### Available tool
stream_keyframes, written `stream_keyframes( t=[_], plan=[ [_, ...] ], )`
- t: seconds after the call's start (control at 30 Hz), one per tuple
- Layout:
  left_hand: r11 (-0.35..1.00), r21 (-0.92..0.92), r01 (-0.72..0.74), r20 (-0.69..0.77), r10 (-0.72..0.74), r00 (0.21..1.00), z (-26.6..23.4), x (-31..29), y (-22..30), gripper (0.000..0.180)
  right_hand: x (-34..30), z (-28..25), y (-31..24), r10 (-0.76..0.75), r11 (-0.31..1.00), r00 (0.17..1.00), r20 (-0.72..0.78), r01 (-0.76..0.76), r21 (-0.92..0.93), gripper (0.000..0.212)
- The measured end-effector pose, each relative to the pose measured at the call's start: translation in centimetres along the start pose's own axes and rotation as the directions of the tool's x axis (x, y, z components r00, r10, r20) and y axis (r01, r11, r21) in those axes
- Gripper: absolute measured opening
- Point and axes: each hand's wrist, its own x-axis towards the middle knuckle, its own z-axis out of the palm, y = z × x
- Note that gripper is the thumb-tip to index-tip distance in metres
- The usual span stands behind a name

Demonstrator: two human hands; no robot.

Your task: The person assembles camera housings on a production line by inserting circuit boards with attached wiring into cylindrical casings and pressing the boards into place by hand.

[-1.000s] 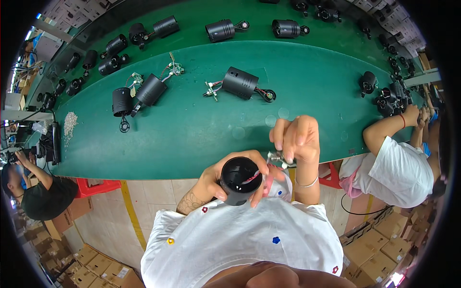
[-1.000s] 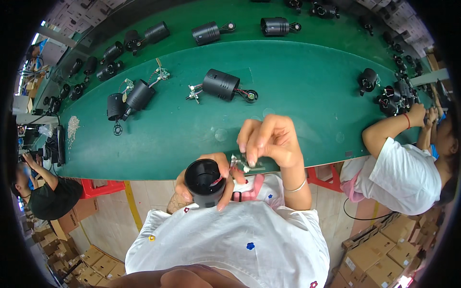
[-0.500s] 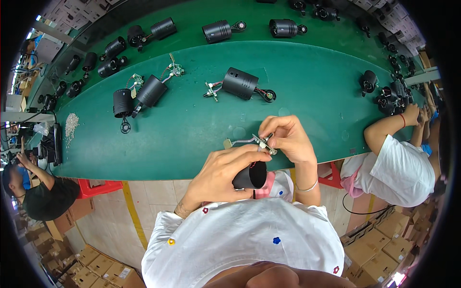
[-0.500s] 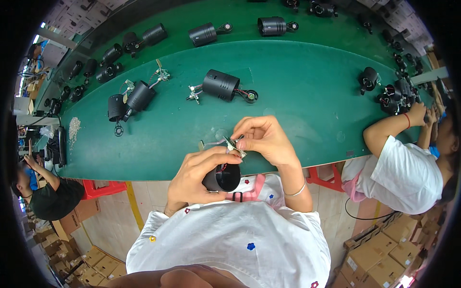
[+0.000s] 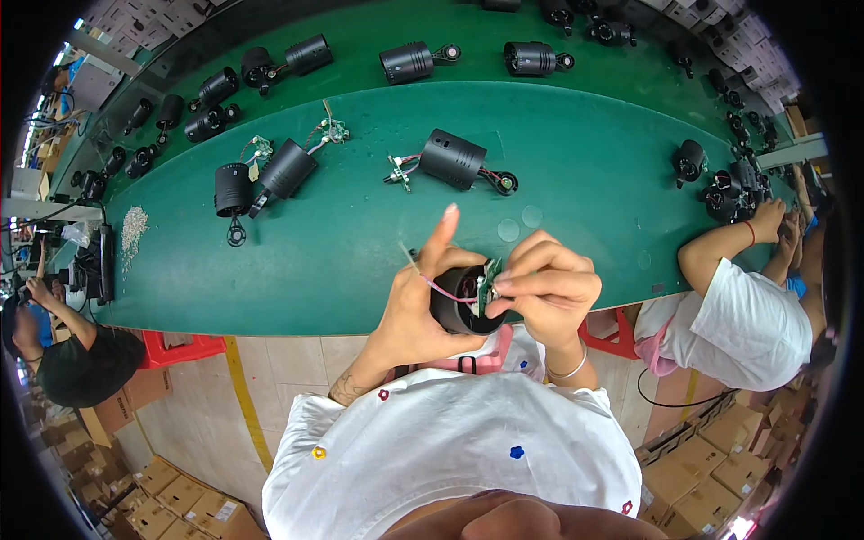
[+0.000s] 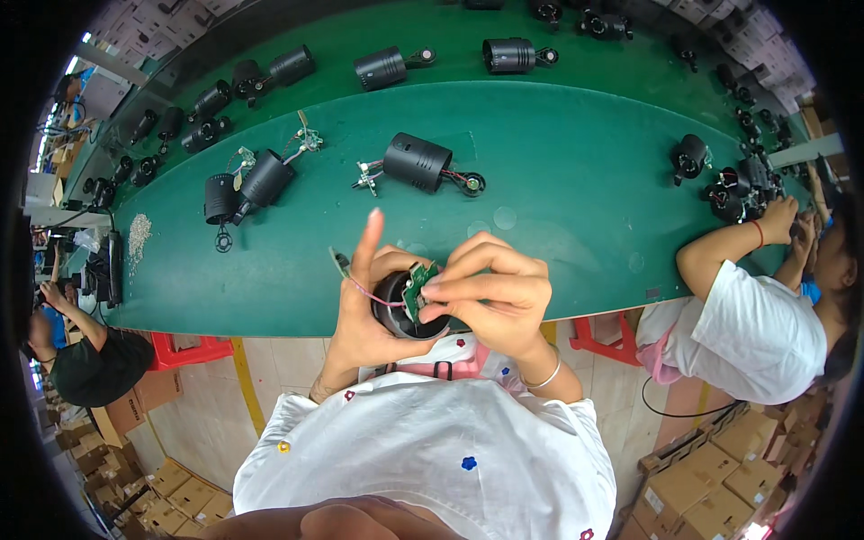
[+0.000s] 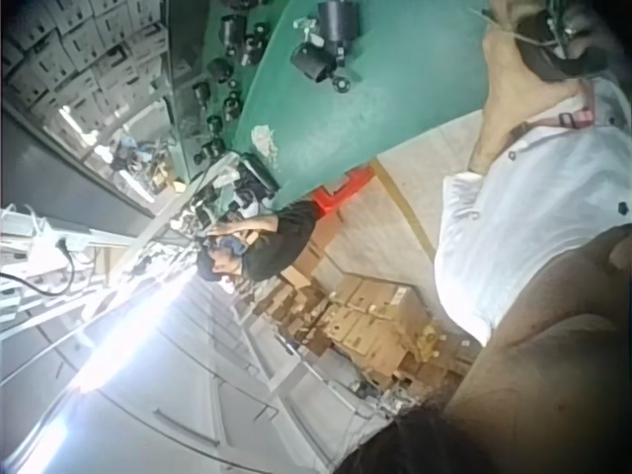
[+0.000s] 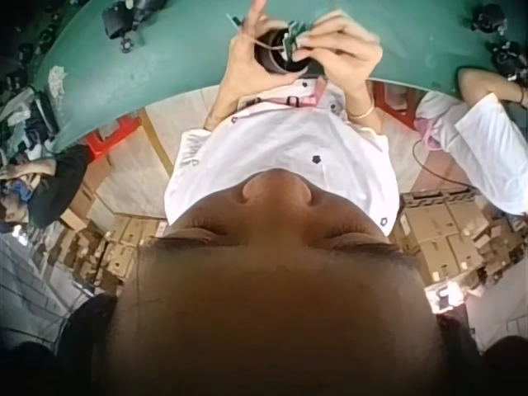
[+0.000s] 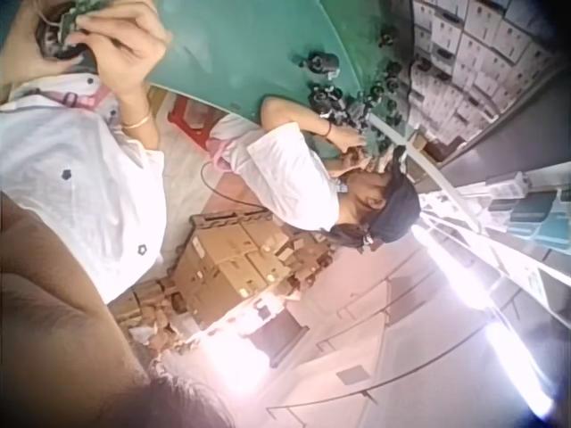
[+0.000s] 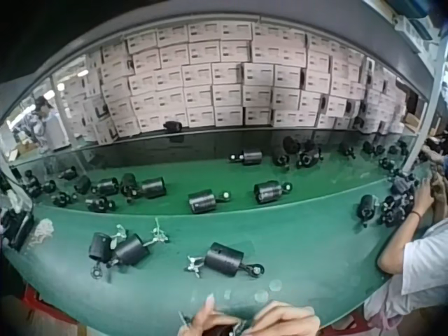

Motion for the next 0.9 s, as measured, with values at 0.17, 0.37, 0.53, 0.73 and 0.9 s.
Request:
stream_keyframes(
  t=[0.17, 0.37, 0.53, 0.73, 0.9],
  plan=[
    [0.979, 0.064, -0.195, -0.017, 0.196, 0.98, 0.2, 0.8, -0.4, 0.115, 0.1, -0.1, -1.1, -0.111, 0.981, 0.99, 0.085, 0.123, -0.15, 0.021],
    [0.942, 0.087, -0.325, -0.051, 0.33, 0.943, 0.3, 0.6, -0.9, 0.118, 0.6, 0.6, -2.8, -0.123, 0.935, 0.977, 0.177, 0.174, -0.308, 0.018],
    [0.877, 0.281, -0.39, -0.112, 0.434, 0.894, 0.7, 0.7, -0.8, 0.115, 0.7, 1.4, -3.4, -0.162, 0.872, 0.965, 0.209, 0.239, -0.427, 0.017],
    [0.85, 0.386, -0.359, -0.134, 0.437, 0.89, 0.9, 0.8, -0.5, 0.108, 0.9, 1.8, -3.3, -0.152, 0.859, 0.963, 0.221, 0.239, -0.452, 0.015],
    [0.838, 0.428, -0.339, -0.154, 0.437, 0.886, 1.2, 0.8, -0.9, 0.104, 0.8, 2.1, -3.3, -0.069, 0.869, 0.97, 0.233, 0.173, -0.463, 0.014]
  ],
)
